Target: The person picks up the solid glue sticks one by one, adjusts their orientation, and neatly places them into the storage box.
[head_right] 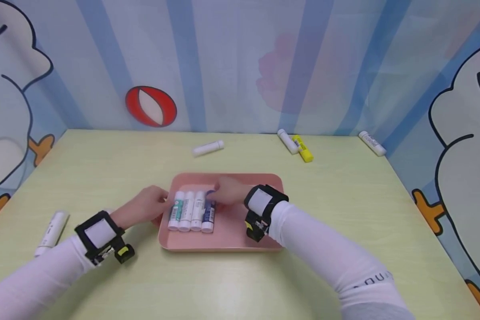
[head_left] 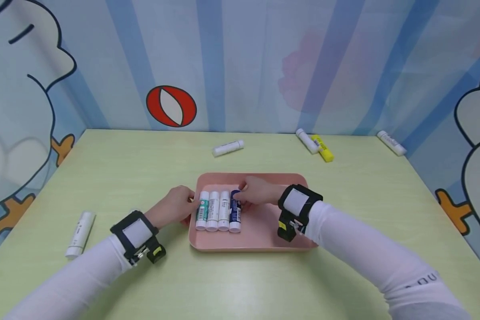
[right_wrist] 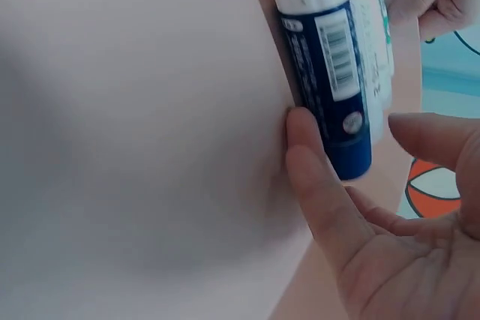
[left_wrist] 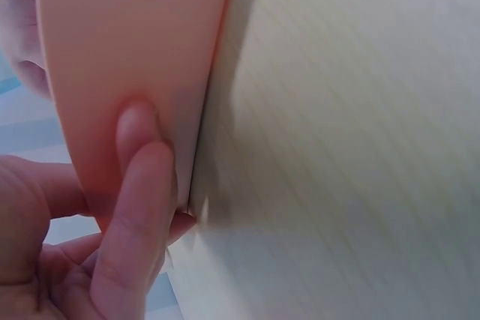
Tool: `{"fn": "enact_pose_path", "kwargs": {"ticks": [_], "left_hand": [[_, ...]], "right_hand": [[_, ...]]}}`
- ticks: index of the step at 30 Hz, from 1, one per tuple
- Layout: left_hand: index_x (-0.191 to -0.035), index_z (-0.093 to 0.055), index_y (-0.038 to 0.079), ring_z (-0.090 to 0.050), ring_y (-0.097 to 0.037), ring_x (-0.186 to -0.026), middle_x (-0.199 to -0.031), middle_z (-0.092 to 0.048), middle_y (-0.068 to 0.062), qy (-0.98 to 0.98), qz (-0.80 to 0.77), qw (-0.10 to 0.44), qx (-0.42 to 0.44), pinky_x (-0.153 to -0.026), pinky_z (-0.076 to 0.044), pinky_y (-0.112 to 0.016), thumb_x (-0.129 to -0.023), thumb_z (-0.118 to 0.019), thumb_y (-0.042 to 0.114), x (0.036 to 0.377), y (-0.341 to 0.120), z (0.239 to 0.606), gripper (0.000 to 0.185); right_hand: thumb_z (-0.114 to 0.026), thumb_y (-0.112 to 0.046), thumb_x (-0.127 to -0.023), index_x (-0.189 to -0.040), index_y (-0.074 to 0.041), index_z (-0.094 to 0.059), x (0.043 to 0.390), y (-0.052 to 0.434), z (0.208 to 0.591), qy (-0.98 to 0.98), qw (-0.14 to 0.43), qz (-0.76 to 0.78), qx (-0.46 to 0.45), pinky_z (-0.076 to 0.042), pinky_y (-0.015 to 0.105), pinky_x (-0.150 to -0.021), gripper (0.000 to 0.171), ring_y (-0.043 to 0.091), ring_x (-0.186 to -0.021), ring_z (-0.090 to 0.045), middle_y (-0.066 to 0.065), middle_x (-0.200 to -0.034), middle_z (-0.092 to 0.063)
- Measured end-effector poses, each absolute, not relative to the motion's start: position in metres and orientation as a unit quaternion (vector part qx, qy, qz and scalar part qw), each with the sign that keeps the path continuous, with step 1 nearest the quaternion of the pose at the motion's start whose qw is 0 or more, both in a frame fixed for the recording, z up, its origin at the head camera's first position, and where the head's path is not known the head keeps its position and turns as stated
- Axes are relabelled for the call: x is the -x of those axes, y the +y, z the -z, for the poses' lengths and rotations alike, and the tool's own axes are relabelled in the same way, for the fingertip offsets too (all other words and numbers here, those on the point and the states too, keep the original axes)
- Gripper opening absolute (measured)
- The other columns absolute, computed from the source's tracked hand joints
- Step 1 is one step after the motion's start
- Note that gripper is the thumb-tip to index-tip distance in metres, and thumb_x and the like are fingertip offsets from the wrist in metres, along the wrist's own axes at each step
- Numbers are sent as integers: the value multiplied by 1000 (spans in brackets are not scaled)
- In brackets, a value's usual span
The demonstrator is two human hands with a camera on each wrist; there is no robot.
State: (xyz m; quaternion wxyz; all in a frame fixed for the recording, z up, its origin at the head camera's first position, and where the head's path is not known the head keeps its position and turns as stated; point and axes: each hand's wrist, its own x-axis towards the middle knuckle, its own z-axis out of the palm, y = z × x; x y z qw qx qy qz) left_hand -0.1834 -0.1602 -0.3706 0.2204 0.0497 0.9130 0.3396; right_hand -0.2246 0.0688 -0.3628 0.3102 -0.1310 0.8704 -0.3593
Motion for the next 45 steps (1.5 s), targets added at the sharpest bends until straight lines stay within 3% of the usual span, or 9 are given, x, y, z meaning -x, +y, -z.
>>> {"fn": "enact_pose_path", "kwargs": {"ticks": [6,11,16,23,27,36,45], "left_hand": [[-111,-63,-8,-59,-16,-55,-71,-64,-8,912,-342,219,-48,-51,-49,-26,-99,-53,11,182,-160,372,25],[-110,-63,-8,-60,-16,-55,-70,-64,-8,911,-346,216,-55,-51,-49,-26,-99,-53,11,183,-161,371,25],[-111,-63,-8,-60,-16,-54,-70,-65,-7,913,-342,215,-58,-51,-48,-25,-99,-53,11,183,-162,372,25],[-111,-64,-8,-58,-15,-53,-68,-63,-7,917,-333,213,-55,-49,-46,-24,-99,-53,12,182,-163,370,26],[-111,-65,-7,-58,-15,-53,-68,-63,-7,918,-332,212,-51,-49,-46,-24,-99,-53,12,182,-163,371,25],[-110,-65,-7,-59,-16,-54,-69,-64,-7,916,-335,217,-41,-50,-47,-25,-99,-54,12,176,-168,370,25],[-110,-65,-6,-60,-16,-56,-71,-65,-7,912,-345,217,-43,-51,-47,-25,-98,-54,12,168,-173,366,24]], "right_hand": [[-54,-22,-100,-130,3,-48,235,97,352,876,274,373,138,-51,33,-82,38,22,-89,-64,12,-100,-63],[-53,-18,-101,-129,7,-49,248,143,332,889,163,400,149,-51,42,-86,38,33,-96,-65,23,-110,-61],[-50,-22,-102,-128,6,-50,262,198,323,912,60,382,134,-50,42,-84,38,36,-101,-62,23,-113,-60],[-42,-36,-103,-135,4,-42,274,260,320,940,3,335,65,-42,52,-89,52,41,-116,-48,25,-126,-49],[-41,-36,-103,-136,8,-40,282,286,331,953,-33,297,48,-39,57,-91,55,46,-116,-45,30,-127,-46],[-45,-34,-101,-136,16,-35,293,330,359,971,-58,230,4,-34,64,-92,62,54,-116,-38,39,-131,-37],[-44,-40,-99,-144,16,-22,296,357,358,982,-18,183,-51,-28,69,-95,75,61,-123,-25,44,-137,-23]]}}
